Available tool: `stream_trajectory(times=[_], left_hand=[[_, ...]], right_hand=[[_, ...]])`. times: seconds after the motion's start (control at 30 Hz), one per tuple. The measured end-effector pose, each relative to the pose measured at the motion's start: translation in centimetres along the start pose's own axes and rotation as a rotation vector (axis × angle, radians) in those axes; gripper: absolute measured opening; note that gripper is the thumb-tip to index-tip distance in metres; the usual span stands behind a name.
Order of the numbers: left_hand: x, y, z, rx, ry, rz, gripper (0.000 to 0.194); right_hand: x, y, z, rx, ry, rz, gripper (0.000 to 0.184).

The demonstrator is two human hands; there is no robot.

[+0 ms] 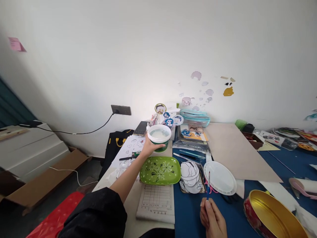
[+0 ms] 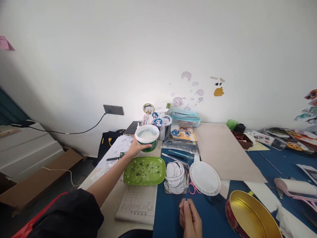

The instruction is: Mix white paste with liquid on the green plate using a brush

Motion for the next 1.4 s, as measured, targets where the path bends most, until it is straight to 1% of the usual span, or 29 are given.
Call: stream_trajectory(times=[0.17, 0.23, 0.3, 0.43, 0.5, 0.57, 0.67, 0.83, 0.93, 1.1, 1.27, 1.33, 1.4], left_hand=[[0.1, -0.2, 0.0, 0.03, 0.019, 0.028, 0.096], [-0.4, -0.1, -0.3, 0.033, 0.034, 0.043, 0.094], [-1.6, -0.1, -1.0, 0.04, 0.045, 0.073, 0.093], [-5.0, -0.3, -3.6, 0.034, 0.08, 0.161, 0.096], [-6.8, -0.8, -5.3, 0.009, 0.122, 0.257, 0.1], [-8.0, -1.6, -6.9, -0.024, 0.187, 0.358, 0.103], [-8.4, -2.7, -8.9, -0.073, 0.279, 0.433, 0.106], [-7.6, -4.1, -11.1, -0.174, 0.351, 0.467, 0.111], [-7.3, -4.2, -11.5, -0.191, 0.376, 0.458, 0.112], [-7.8, -4.2, -11.2, -0.16, 0.387, 0.507, 0.108], [-7.8, -4.6, -10.9, -0.132, 0.391, 0.565, 0.109], [-7.8, -4.7, -10.6, -0.124, 0.405, 0.593, 0.109], [-8.1, -4.7, -10.2, -0.113, 0.411, 0.649, 0.109]], right_hand=[[0.2, 0.0, 0.2, 0.002, 0.013, -0.015, 0.046], [0.3, 0.1, 0.1, -0.015, 0.015, -0.02, 0.047], [0.4, 0.2, 0.0, -0.029, 0.014, -0.016, 0.049], [0.3, 0.1, 0.0, -0.019, -0.01, -0.006, 0.048], [0.3, -0.1, -0.1, -0.017, -0.016, -0.007, 0.046], [0.2, -0.1, -0.3, -0.034, -0.016, -0.005, 0.046], [0.4, 0.1, -0.7, -0.042, -0.014, -0.028, 0.045], [0.9, 0.8, -0.3, 0.049, -0.028, -0.126, 0.041], [0.9, 0.8, -0.4, 0.027, -0.039, -0.126, 0.041], [0.6, -0.1, -0.6, -0.047, -0.053, -0.05, 0.041], [-0.1, 0.7, -1.0, -0.026, -0.048, -0.017, 0.04], [-0.3, 1.2, -1.3, -0.026, -0.074, -0.029, 0.041], [-0.2, 1.4, -1.3, -0.02, -0.095, -0.049, 0.041]])
Point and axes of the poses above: each hand's wrist, its own y-axis towards the middle knuckle, its own z-axis out of the palm, x = y × z, the point moved 9 cm from there along y, towards the middle knuckle, and after that the axes turned 14 degrees about -x, right-handed, at the moved point
